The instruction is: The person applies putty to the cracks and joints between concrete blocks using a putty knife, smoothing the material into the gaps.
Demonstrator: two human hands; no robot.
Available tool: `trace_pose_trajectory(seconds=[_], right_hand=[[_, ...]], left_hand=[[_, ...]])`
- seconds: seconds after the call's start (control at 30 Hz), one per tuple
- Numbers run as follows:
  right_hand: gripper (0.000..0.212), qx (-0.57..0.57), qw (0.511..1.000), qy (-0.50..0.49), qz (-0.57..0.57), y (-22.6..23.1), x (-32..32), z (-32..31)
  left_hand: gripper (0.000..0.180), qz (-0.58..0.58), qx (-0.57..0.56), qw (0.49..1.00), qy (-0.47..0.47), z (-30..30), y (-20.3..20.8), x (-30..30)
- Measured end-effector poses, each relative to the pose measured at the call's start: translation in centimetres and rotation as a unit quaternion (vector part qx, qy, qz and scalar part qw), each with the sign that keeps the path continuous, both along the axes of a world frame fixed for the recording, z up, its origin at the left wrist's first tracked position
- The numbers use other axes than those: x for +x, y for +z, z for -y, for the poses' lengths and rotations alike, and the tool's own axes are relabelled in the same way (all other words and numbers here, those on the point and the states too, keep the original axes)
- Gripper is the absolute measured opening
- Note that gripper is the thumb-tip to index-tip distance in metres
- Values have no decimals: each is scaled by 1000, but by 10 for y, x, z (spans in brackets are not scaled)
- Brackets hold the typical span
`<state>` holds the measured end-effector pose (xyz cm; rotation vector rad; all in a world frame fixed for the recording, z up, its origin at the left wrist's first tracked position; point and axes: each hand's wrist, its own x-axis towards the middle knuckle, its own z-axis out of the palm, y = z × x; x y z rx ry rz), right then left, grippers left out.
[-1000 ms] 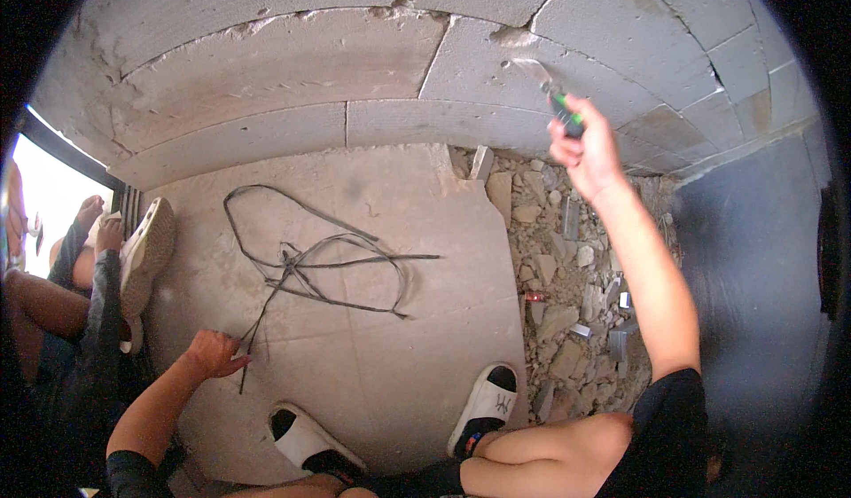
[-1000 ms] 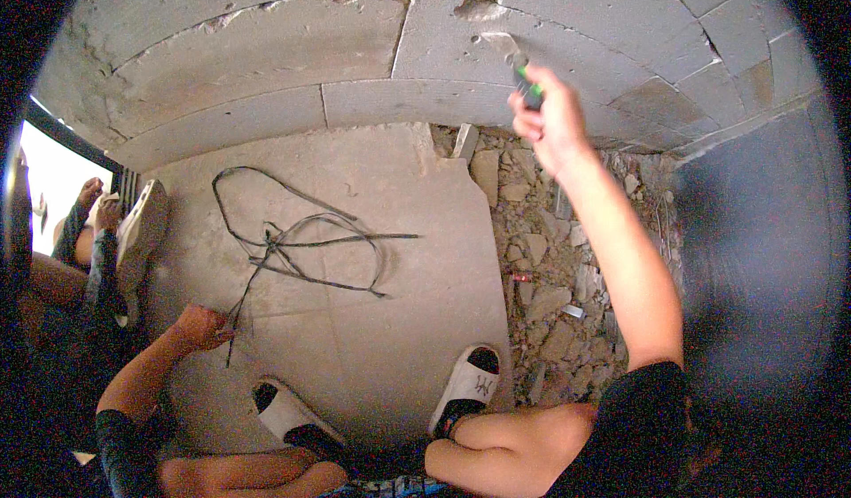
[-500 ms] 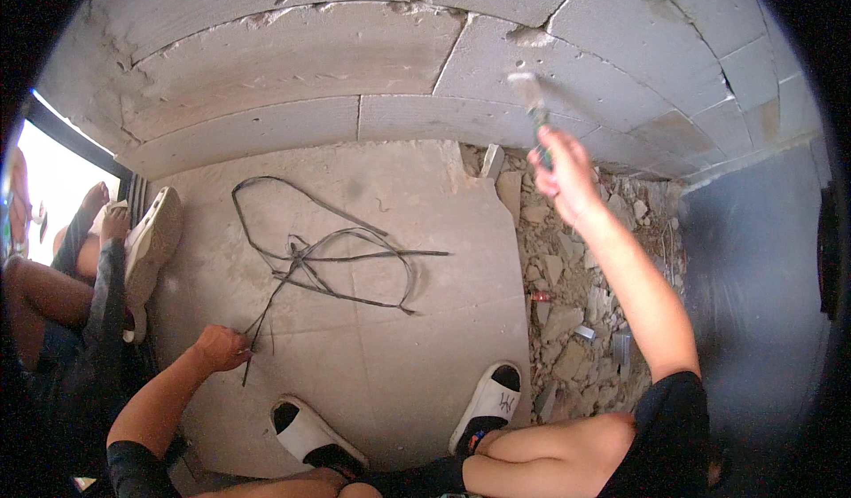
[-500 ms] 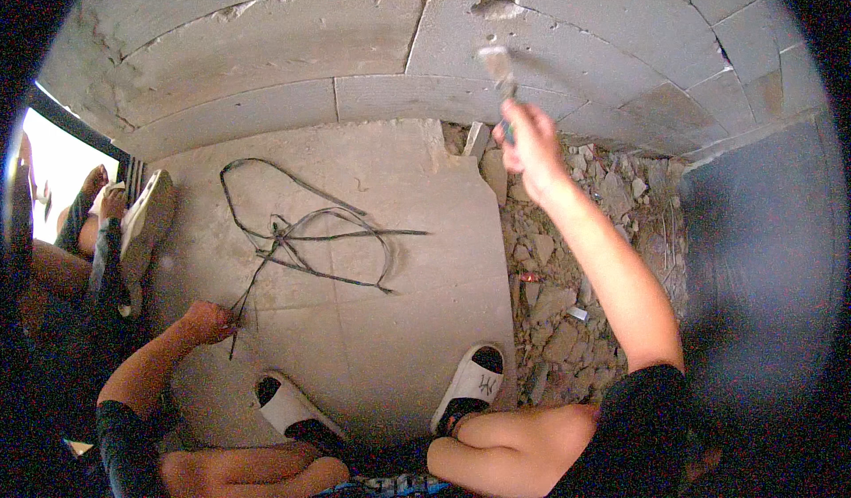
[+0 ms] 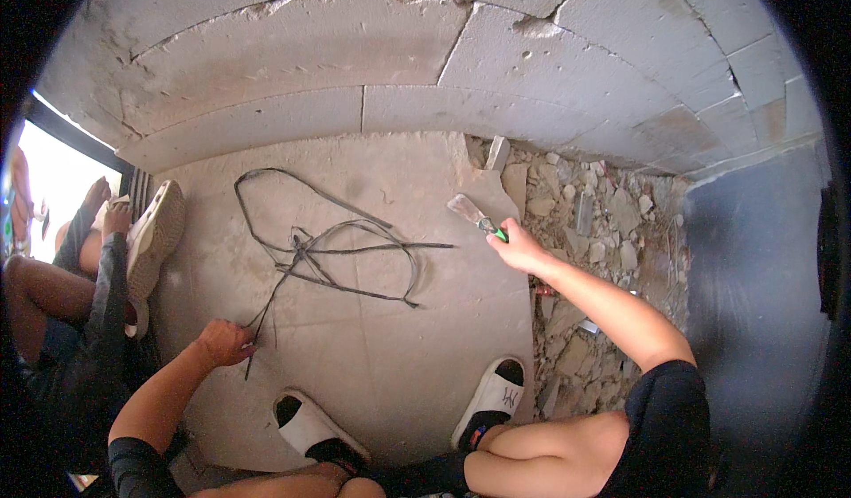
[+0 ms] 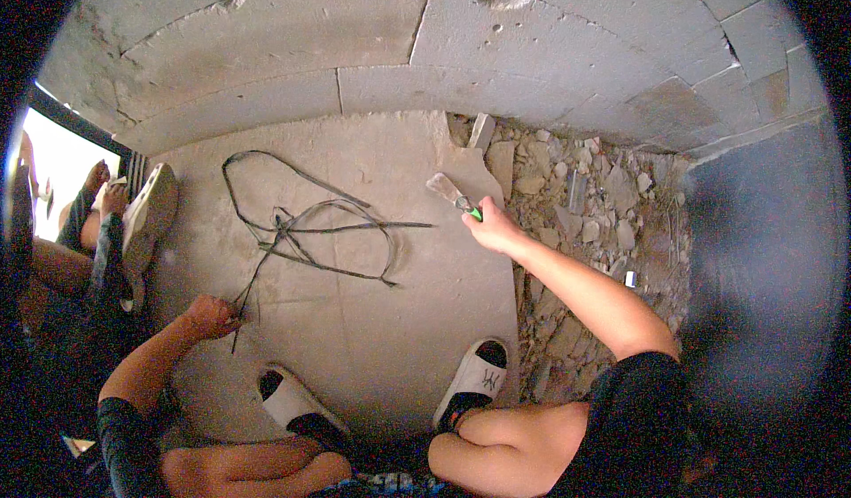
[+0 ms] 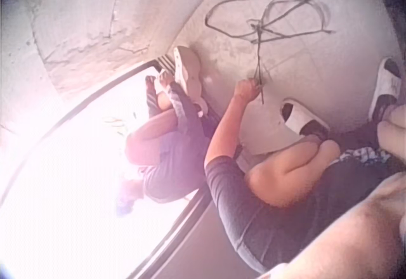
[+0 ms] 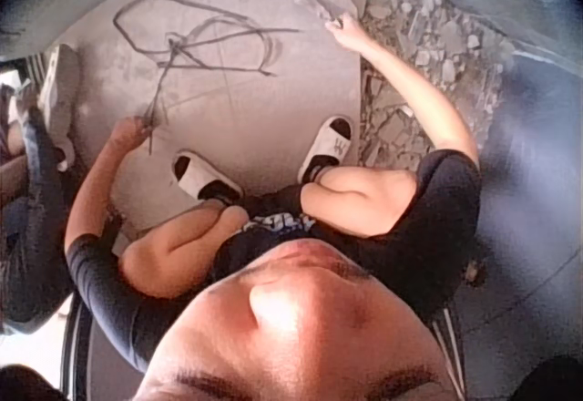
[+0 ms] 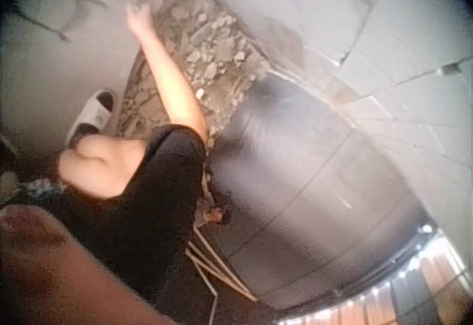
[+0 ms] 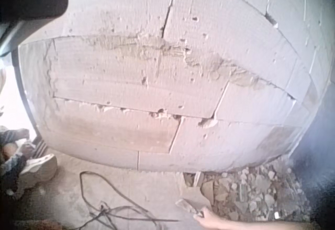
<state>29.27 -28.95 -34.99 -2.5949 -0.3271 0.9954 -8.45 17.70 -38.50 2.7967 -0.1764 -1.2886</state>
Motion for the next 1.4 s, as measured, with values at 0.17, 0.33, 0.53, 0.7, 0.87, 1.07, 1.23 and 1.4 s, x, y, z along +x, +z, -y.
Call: trace_pose_trajectory(seconds=[0.17, 0.33, 0.53, 0.7, 0.87, 1.07, 1.23, 1.4], right_hand=[[50, -57, 993, 91, 38, -17, -12, -3], [53, -83, 993, 83, -15, -22, -16, -17], [54, -47, 996, 73, 19, -50, -12, -10], [52, -27, 998, 56, 26, -53, -14, -20], [54, -27, 998, 48, -12, -46, -3, -44], [60, -22, 999, 30, -7, -61, 16, -68], [61, -24, 998, 33, 40, -71, 37, -89], [56, 0, 998, 27, 60, -76, 52, -118]], left_hand=[[36, 17, -24, 1000, -5, -2, -1, 1], [39, 21, 4, 1000, 2, 3, 7, 7], [41, 63, -16, 998, 13, 5, 5, 15], [40, 63, -19, 998, 17, 7, 6, 20], [38, 41, -6, 999, 19, 10, 8, 26], [41, 11, 1, 1000, 24, 4, -6, 25], [27, 21, 6, 1000, 19, 6, -5, 25], [32, 16, -9, 999, 27, -2, -15, 14]])
